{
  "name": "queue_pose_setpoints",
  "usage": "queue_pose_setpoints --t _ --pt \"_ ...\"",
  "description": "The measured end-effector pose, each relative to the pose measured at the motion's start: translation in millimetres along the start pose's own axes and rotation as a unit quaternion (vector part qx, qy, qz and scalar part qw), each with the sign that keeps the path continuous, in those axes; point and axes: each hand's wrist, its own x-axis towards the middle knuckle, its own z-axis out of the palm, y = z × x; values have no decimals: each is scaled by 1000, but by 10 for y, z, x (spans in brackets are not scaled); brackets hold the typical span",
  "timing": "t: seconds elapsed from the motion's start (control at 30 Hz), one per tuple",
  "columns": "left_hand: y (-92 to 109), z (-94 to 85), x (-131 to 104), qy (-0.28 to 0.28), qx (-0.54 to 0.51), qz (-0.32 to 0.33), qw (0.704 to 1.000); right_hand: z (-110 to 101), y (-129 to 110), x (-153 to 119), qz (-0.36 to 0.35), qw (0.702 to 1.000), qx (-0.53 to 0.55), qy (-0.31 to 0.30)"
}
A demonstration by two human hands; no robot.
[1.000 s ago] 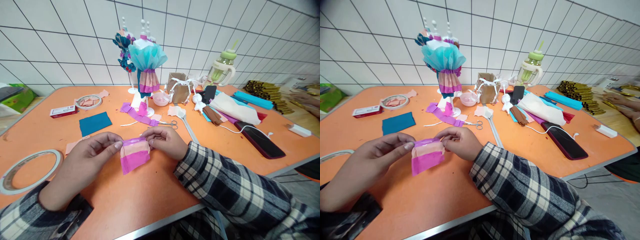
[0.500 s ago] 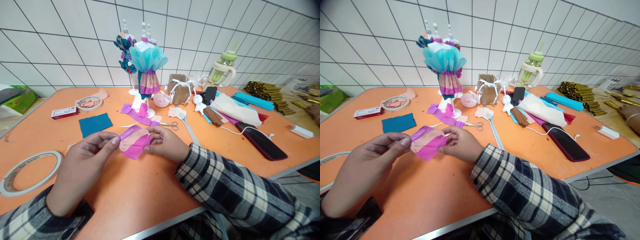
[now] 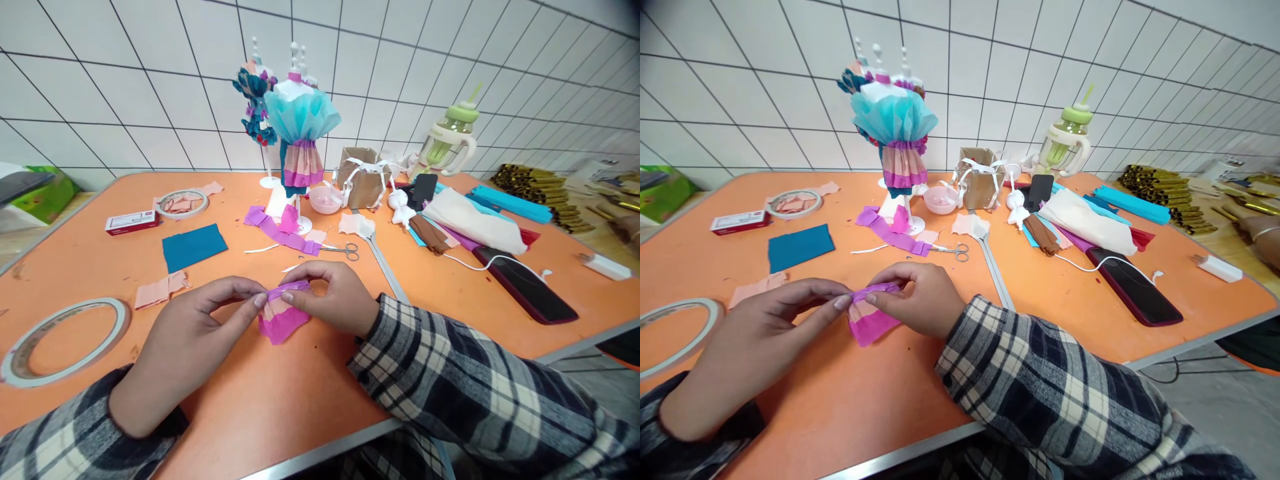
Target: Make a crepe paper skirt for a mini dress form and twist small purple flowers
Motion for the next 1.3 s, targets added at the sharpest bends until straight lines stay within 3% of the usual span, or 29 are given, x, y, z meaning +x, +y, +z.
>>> queue_pose_setpoints --t 0.27,0.47,0.9,1.3 --pt "-44 19 -4 13 43 34 998 22 0 -1 -17 1000 15 14" --pt "-57 19 -19 17 65 56 996 20 -26 -17 -22 999 30 -29" --pt "-83 52 -53 56 92 95 990 81 19 -14 -5 997 72 -37" --pt "-17 59 -67 50 53 73 995 161 17 -25 56 991 123 21"
